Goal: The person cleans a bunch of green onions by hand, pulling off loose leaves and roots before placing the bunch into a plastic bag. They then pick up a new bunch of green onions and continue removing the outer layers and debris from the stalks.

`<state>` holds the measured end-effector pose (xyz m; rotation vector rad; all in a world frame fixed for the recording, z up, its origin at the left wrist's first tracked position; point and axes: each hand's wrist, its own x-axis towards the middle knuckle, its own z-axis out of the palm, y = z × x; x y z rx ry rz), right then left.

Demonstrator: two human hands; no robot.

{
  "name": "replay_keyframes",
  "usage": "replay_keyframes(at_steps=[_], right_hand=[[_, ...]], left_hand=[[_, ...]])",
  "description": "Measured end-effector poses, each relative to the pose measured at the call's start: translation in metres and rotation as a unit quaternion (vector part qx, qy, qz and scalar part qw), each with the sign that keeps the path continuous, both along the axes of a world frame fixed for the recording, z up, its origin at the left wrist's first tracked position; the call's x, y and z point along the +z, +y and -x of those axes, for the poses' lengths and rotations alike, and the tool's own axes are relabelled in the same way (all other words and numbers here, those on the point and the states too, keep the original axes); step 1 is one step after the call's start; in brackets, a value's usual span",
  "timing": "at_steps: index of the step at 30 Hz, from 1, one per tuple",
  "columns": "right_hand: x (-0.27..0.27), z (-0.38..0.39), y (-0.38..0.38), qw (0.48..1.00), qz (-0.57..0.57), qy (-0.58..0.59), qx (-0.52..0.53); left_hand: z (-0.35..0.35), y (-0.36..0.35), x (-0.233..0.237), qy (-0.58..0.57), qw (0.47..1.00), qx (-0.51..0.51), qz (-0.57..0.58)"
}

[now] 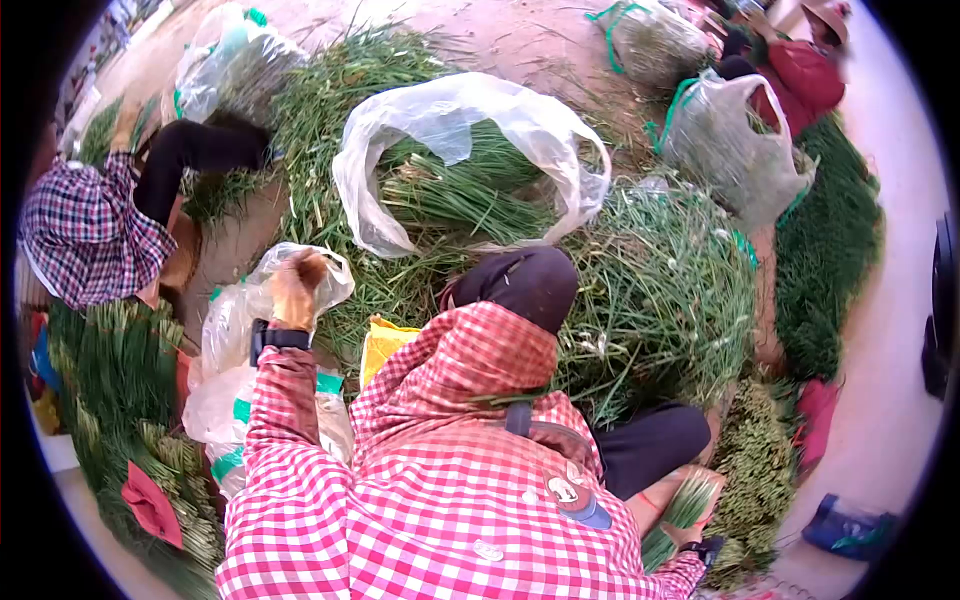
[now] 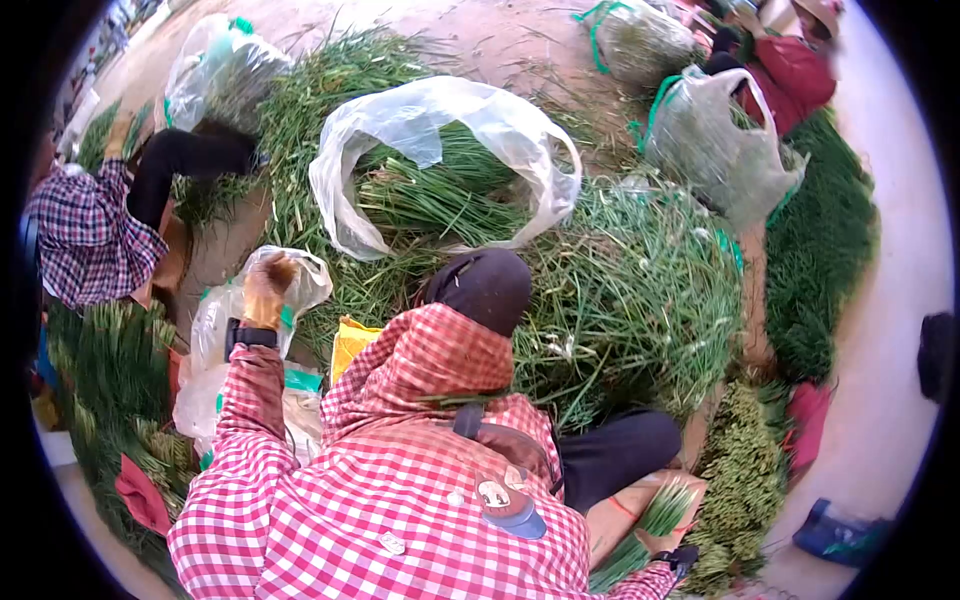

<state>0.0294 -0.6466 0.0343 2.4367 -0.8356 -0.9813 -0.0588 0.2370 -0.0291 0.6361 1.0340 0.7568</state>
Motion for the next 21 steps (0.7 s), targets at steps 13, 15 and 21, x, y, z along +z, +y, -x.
replay_keyframes(at_steps=[13,15,21], right_hand=[[0.026,-0.277,0.484,0.762,-0.456,-0.165,0.430],[0.012,-0.285,0.559,0.771,-0.481,-0.056,0.414],[-0.056,-0.297,0.683,0.676,-0.544,0.033,0.496]], left_hand=[[-0.088,-0.101,-0.136,0.079,0.965,0.006,0.249],[-0.089,-0.105,-0.210,0.088,0.948,-0.045,0.301],[-0.111,-0.068,-0.227,0.174,0.913,-0.024,0.368]])
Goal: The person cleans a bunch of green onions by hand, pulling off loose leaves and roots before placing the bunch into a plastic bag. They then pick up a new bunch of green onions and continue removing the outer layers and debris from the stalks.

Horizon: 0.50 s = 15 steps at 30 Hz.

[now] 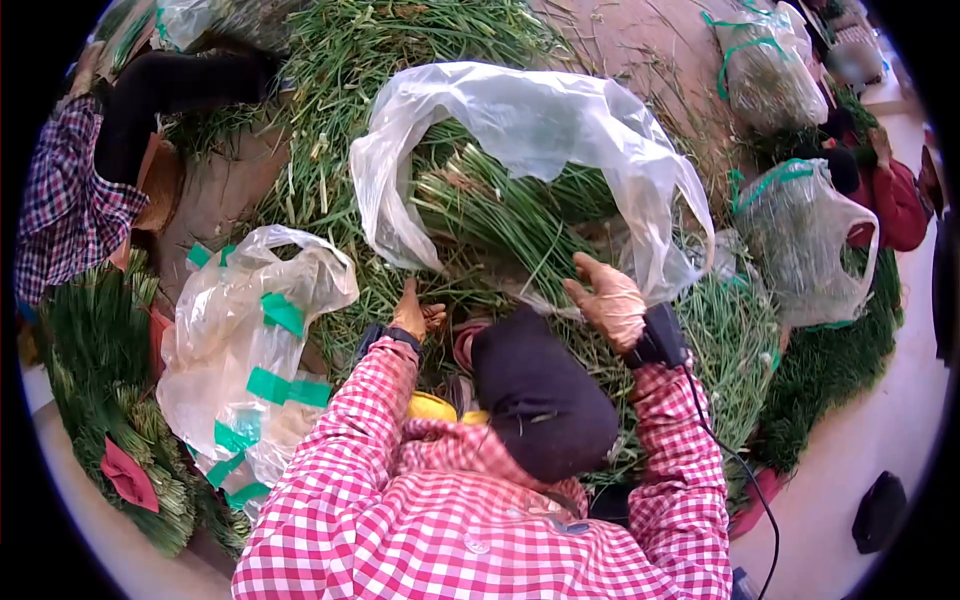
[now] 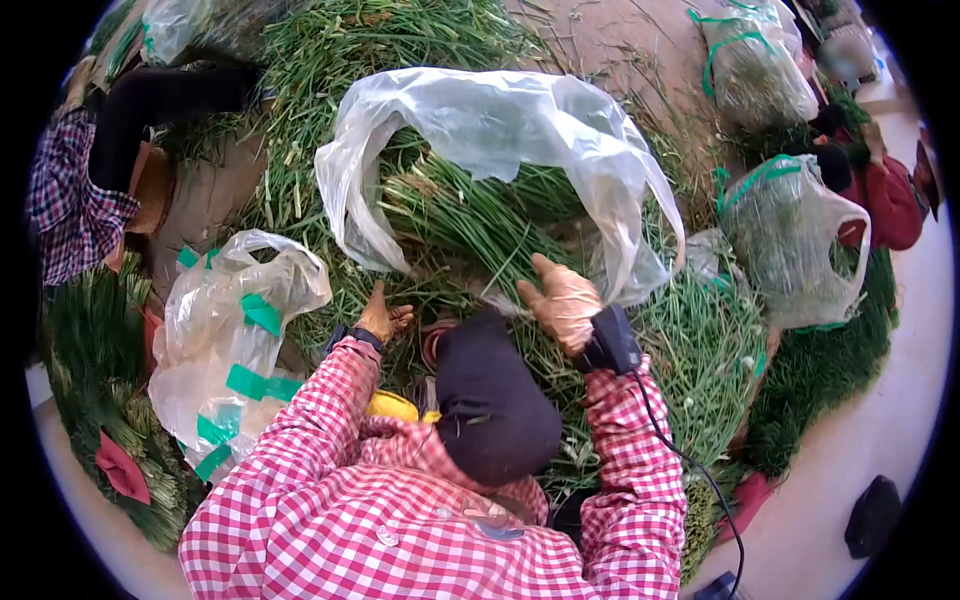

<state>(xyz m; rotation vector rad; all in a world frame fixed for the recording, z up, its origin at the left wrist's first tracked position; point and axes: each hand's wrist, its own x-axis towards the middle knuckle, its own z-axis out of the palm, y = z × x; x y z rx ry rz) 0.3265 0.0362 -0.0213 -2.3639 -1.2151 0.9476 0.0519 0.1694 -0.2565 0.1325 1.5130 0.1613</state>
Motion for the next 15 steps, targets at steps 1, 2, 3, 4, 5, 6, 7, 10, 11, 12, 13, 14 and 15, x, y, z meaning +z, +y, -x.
replay_keyframes(at_steps=[1,2,3,4,5,6,7,10,11,12,13,14,15], right_hand=[[-0.014,-0.003,0.014,1.000,-0.003,0.026,0.001],[-0.033,-0.008,0.028,0.999,-0.007,0.052,0.001],[-0.051,-0.009,0.041,0.999,-0.033,0.023,0.016],[-0.064,-0.008,0.057,0.998,-0.059,-0.006,0.030],[-0.068,-0.009,0.070,0.998,-0.045,0.022,0.028],[-0.078,-0.010,0.084,0.999,-0.016,-0.007,0.038],[-0.088,-0.010,0.096,0.998,0.014,-0.035,0.049],[-0.112,-0.004,0.119,0.988,0.091,-0.104,0.070],[-0.118,0.000,0.122,0.985,0.110,-0.113,0.069],[-0.121,0.005,0.124,0.982,0.128,-0.122,0.070],[-0.133,0.012,0.125,0.981,0.135,-0.129,0.047],[-0.142,0.015,0.127,0.981,0.127,-0.142,0.032],[-0.151,0.017,0.128,0.981,0.119,-0.155,0.018]], left_hand=[[0.011,0.006,-0.021,-0.042,0.999,-0.024,0.000],[0.021,0.008,-0.042,-0.083,0.995,-0.048,-0.002],[0.023,0.007,-0.047,-0.061,0.998,-0.035,-0.002],[0.022,0.007,-0.027,-0.040,0.999,-0.037,0.003],[0.023,0.003,-0.014,-0.035,0.998,-0.054,0.000],[0.026,-0.002,-0.003,-0.029,0.997,-0.071,-0.001],[0.031,-0.014,0.013,0.018,0.972,-0.178,-0.153],[-0.010,-0.029,0.104,0.053,0.844,-0.231,-0.481],[-0.026,-0.026,0.119,-0.052,0.853,-0.173,-0.489],[-0.040,-0.019,0.117,-0.059,0.881,-0.118,-0.454],[-0.058,-0.004,0.112,-0.068,0.903,-0.061,-0.420],[-0.072,0.015,0.106,-0.077,0.919,-0.004,-0.386],[-0.079,0.031,0.087,-0.093,0.920,0.018,-0.380]])
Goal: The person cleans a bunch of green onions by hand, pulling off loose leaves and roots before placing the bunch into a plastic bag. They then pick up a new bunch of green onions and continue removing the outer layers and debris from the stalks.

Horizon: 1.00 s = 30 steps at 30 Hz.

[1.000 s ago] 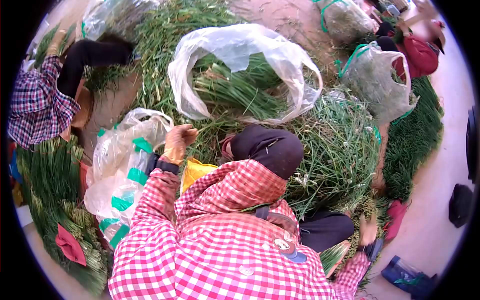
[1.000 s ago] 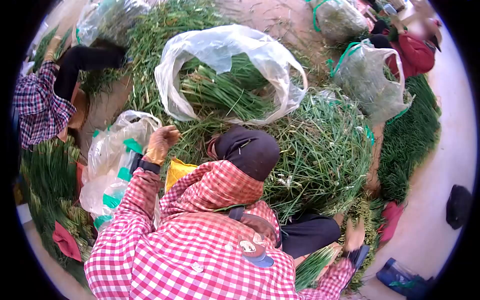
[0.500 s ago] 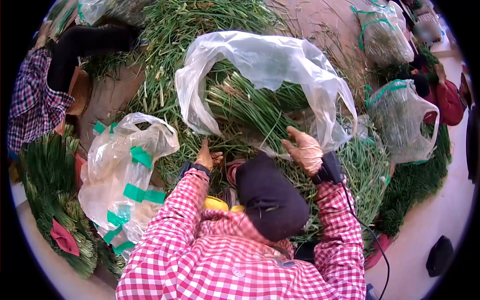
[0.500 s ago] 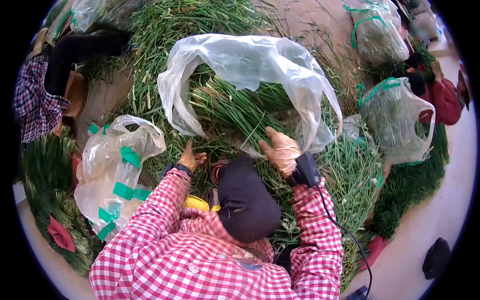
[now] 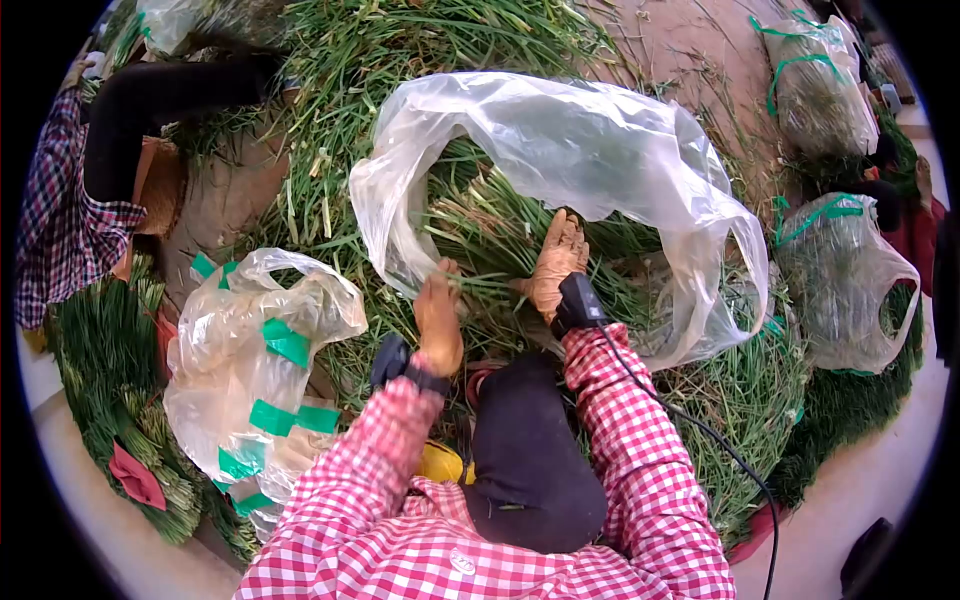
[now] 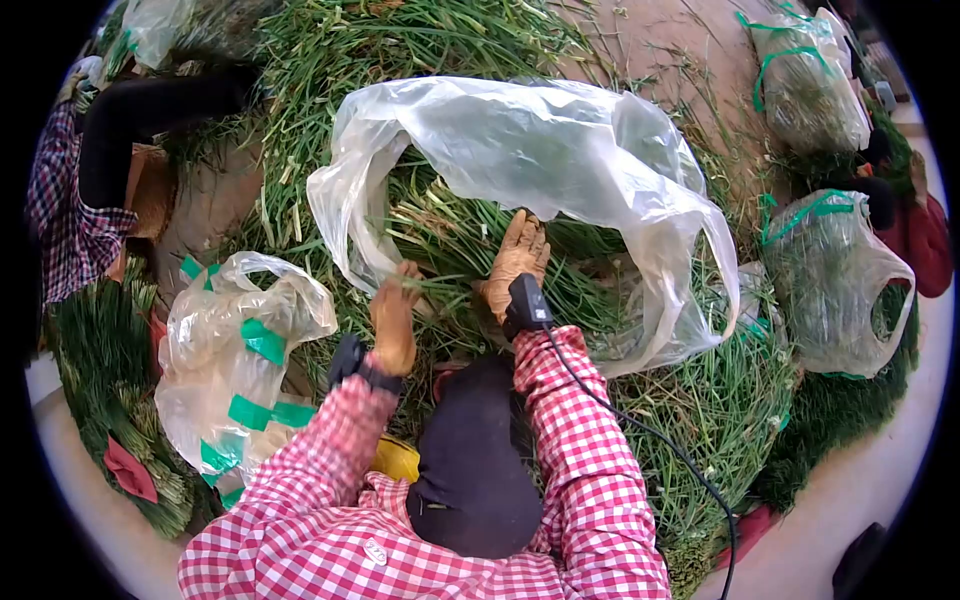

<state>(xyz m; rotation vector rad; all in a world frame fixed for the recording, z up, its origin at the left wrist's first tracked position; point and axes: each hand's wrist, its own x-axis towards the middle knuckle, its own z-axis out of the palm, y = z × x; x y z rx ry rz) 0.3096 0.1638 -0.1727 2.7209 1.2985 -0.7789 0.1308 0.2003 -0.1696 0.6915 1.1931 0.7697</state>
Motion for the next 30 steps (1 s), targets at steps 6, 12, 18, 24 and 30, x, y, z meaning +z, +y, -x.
replay_keyframes(at_steps=[6,12,18,24,30], right_hand=[[-0.032,-0.005,0.004,0.998,-0.010,-0.023,0.050],[-0.035,0.018,-0.035,0.966,-0.210,-0.051,0.139],[-0.004,0.065,-0.090,0.919,-0.303,0.158,0.197],[0.020,0.068,-0.081,0.928,-0.236,0.126,0.259],[0.033,0.048,-0.084,0.947,-0.151,0.267,0.095]], left_hand=[[-0.036,0.055,-0.052,-0.079,0.996,-0.023,0.044],[-0.011,0.010,-0.054,-0.162,0.985,-0.067,0.007],[0.076,-0.051,0.039,-0.137,0.964,-0.221,0.055],[0.068,-0.037,0.020,-0.193,0.963,-0.056,0.179],[0.064,-0.021,0.015,-0.312,0.929,0.025,0.197]])
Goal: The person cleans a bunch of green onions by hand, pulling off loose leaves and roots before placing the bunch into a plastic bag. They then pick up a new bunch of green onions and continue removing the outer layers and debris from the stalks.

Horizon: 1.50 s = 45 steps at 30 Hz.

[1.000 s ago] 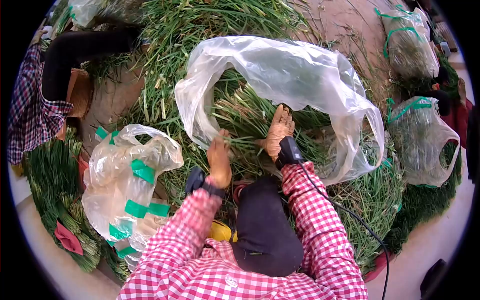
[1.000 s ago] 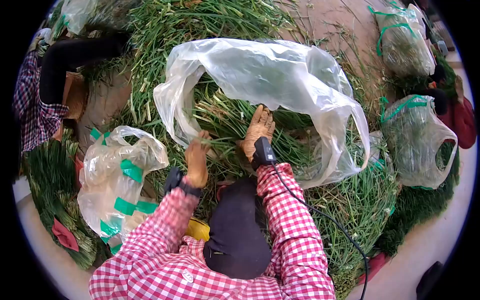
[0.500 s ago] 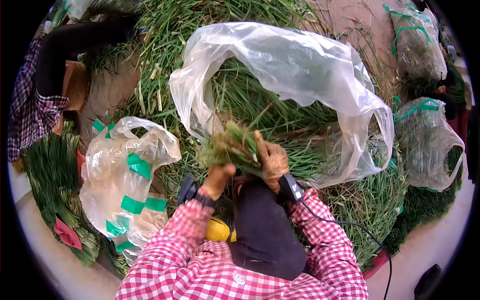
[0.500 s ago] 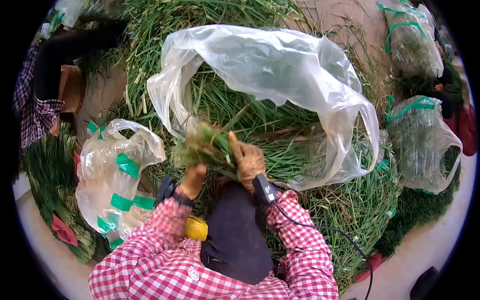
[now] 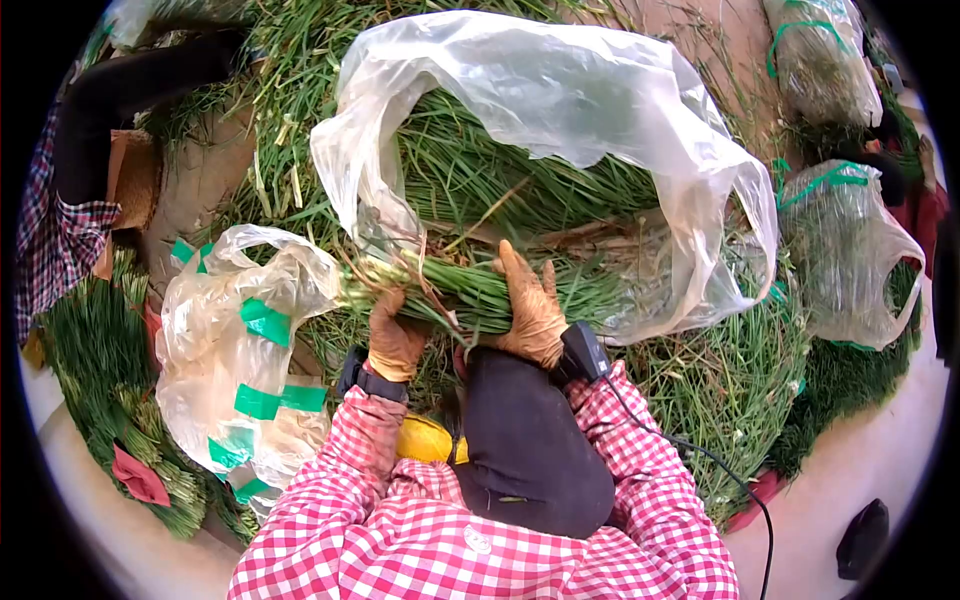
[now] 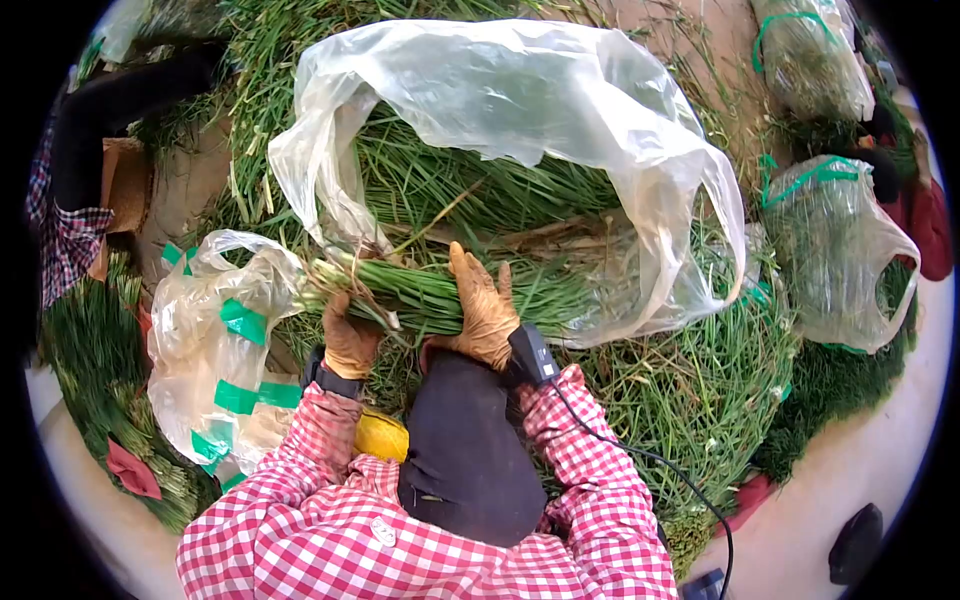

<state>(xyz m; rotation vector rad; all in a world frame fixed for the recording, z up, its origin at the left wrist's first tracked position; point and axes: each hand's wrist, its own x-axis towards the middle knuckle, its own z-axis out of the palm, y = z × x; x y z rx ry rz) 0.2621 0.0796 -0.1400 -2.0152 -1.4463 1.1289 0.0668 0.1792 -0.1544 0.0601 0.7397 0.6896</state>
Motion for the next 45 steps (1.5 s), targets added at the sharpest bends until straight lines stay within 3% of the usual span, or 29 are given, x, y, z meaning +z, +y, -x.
replay_keyframes(at_steps=[2,3,5,6,9,10,12,13,15,16,17,19,21,23,25,27,28,31,33,35,36,37,39,40,41,43,45], right_hand=[[0.006,-0.009,-0.009,1.000,-0.002,0.003,-0.010],[0.013,-0.013,-0.014,0.999,-0.021,-0.023,-0.007],[0.033,-0.023,-0.020,0.995,-0.070,-0.062,-0.024],[0.050,-0.029,-0.022,0.991,-0.100,-0.076,-0.045],[0.131,-0.046,-0.039,0.977,-0.160,-0.053,-0.132],[0.155,-0.050,-0.051,0.971,-0.163,-0.031,-0.172],[0.206,-0.049,-0.084,0.953,-0.173,-0.135,-0.211],[0.218,-0.051,-0.107,0.940,-0.158,-0.194,-0.232],[0.217,-0.067,-0.174,0.931,-0.046,-0.295,-0.212],[0.208,-0.077,-0.213,0.905,0.148,-0.319,-0.238],[0.207,-0.087,-0.244,0.846,0.333,-0.331,-0.255],[0.248,-0.077,-0.277,0.816,0.323,-0.400,-0.264],[0.294,-0.058,-0.281,0.794,0.299,-0.369,-0.379],[0.304,-0.040,-0.306,0.800,0.169,-0.384,-0.428],[0.321,-0.001,-0.290,0.788,0.089,-0.375,-0.480],[0.324,0.032,-0.282,0.785,0.028,-0.373,-0.494],[0.325,0.047,-0.276,0.781,0.018,-0.393,-0.484],[0.288,0.074,-0.272,0.798,-0.056,-0.443,-0.405],[0.287,0.111,-0.274,0.694,0.066,-0.687,-0.205],[0.292,0.129,-0.284,0.808,-0.138,-0.528,-0.221],[0.305,0.140,-0.290,0.834,-0.174,-0.469,-0.232],[0.306,0.137,-0.299,0.890,-0.202,-0.307,-0.271],[0.313,0.136,-0.331,0.915,-0.247,0.033,-0.317],[0.326,0.131,-0.337,0.895,-0.197,0.092,-0.390],[0.319,0.124,-0.340,0.846,-0.224,0.215,-0.434],[0.282,0.109,-0.343,0.796,-0.328,0.350,-0.368],[0.268,0.105,-0.339,0.653,-0.401,0.551,-0.330]], left_hand=[[-0.023,0.014,0.031,-0.012,0.999,0.035,-0.025],[-0.015,0.013,0.017,0.008,0.999,0.046,0.003],[-0.023,0.017,0.007,-0.019,0.997,0.025,-0.073],[-0.055,0.019,0.059,-0.031,0.983,0.012,-0.179],[-0.120,0.023,0.140,-0.313,0.948,-0.024,-0.058],[-0.130,0.017,0.180,-0.269,0.954,-0.038,-0.126],[-0.146,-0.003,0.214,-0.203,0.964,-0.097,-0.139],[-0.159,-0.013,0.208,-0.182,0.969,-0.145,-0.088],[-0.157,-0.035,0.204,-0.076,0.963,-0.254,-0.054],[-0.152,-0.052,0.196,-0.047,0.950,-0.309,-0.013],[-0.149,-0.071,0.193,-0.018,0.932,-0.360,0.024],[-0.130,-0.122,0.228,-0.025,0.911,-0.397,-0.107],[-0.117,-0.152,0.253,-0.141,0.828,-0.525,-0.137],[-0.116,-0.182,0.261,-0.129,0.735,-0.647,-0.153],[-0.117,-0.211,0.272,-0.072,0.719,-0.658,-0.211],[-0.116,-0.227,0.288,-0.133,0.745,-0.597,-0.265],[-0.121,-0.241,0.286,-0.194,0.778,-0.517,-0.300],[-0.123,-0.249,0.282,-0.231,0.803,-0.501,-0.225],[-0.117,-0.243,0.272,-0.247,0.803,-0.512,-0.178],[-0.105,-0.240,0.293,-0.195,0.796,-0.534,-0.205],[-0.099,-0.236,0.302,-0.186,0.782,-0.551,-0.224],[-0.100,-0.227,0.305,-0.175,0.769,-0.566,-0.242],[-0.097,-0.217,0.308,-0.181,0.742,-0.565,-0.311],[-0.096,-0.208,0.312,-0.175,0.720,-0.584,-0.332],[-0.093,-0.201,0.315,-0.167,0.697,-0.603,-0.351],[-0.082,-0.195,0.333,-0.197,0.645,-0.637,-0.374],[-0.071,-0.182,0.327,-0.127,0.582,-0.690,-0.412]])
